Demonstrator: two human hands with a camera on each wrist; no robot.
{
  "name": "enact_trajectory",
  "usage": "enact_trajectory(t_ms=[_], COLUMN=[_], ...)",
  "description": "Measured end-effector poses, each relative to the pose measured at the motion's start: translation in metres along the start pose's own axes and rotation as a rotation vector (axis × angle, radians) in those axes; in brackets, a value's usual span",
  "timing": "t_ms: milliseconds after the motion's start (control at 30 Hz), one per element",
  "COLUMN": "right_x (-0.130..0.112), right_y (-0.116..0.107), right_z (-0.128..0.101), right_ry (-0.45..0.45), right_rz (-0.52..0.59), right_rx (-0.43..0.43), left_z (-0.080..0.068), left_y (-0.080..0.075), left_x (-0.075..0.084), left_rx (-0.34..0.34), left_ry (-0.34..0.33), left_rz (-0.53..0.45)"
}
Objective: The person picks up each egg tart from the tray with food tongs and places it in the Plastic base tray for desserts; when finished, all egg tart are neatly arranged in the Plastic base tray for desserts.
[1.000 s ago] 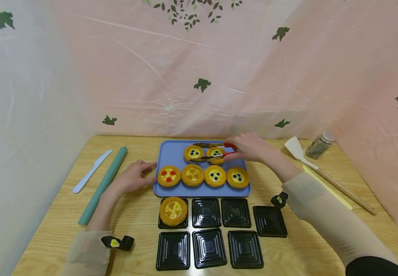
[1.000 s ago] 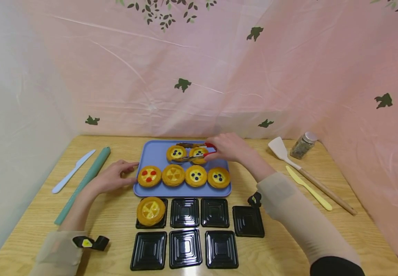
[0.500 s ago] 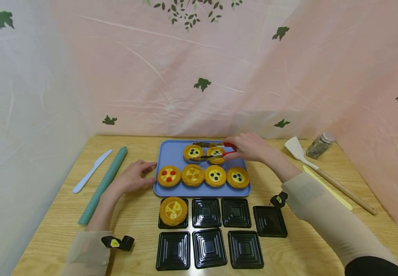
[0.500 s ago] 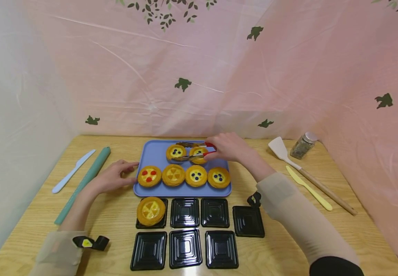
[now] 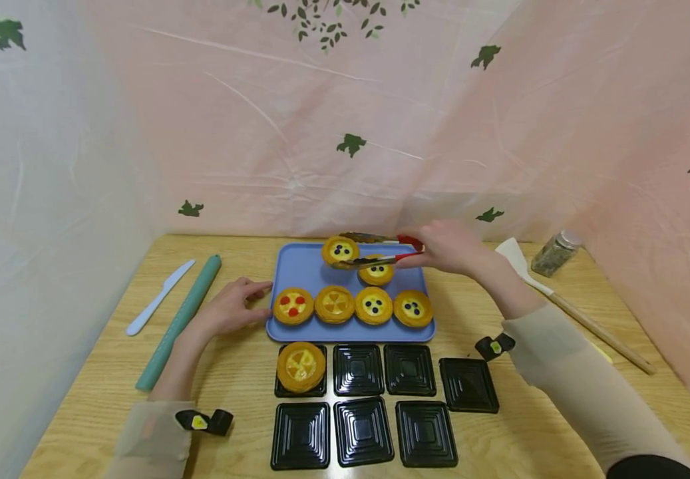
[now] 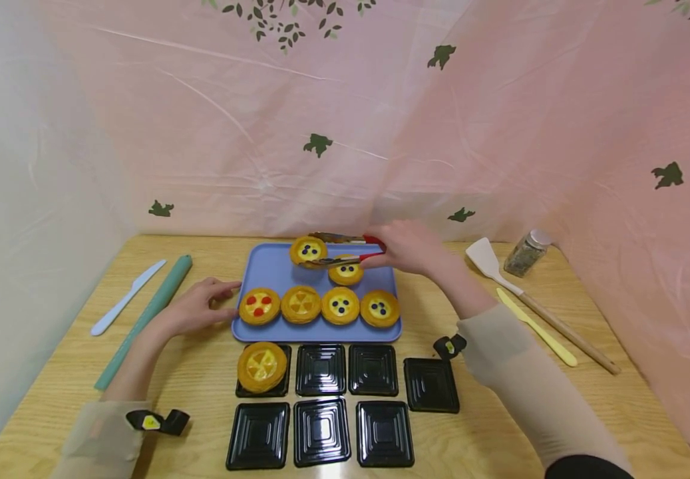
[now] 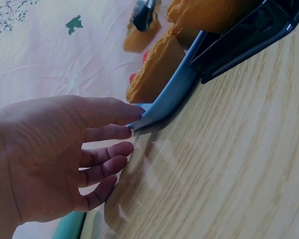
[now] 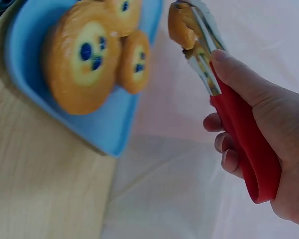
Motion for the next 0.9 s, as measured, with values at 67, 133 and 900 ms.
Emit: enact_trajectory(t_ms=[67, 133, 900], right_x=[-0.001, -0.003, -0.040], right_y=[-0.007, -0.012, 0.008], right_z=[-0.008, -0.017, -0.135], right_ry=[-0.004, -0.010, -0.065], right_rz=[-0.001, -0.019, 0.014], right_rx=[0.024, 0.064, 0.254], left_z=[-0.001, -0.001, -0.003], left_y=[0.001, 0.002, 0.004], left_x=[0.000, 0.000, -0.001], left_rx=[0.001, 0.004, 0.001], left_ry=[-0.002, -0.007, -0.016], left_rz=[0.002, 0.003, 0.002])
Point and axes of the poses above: each hand's wrist, its own z-axis towards the middle knuckle, its own y-axis out of the palm, x = y × z, the point moved 2 cm from there along z, towards the middle knuckle, and after that the axes turned 7 degrees about -z, right-handed, at the moved point
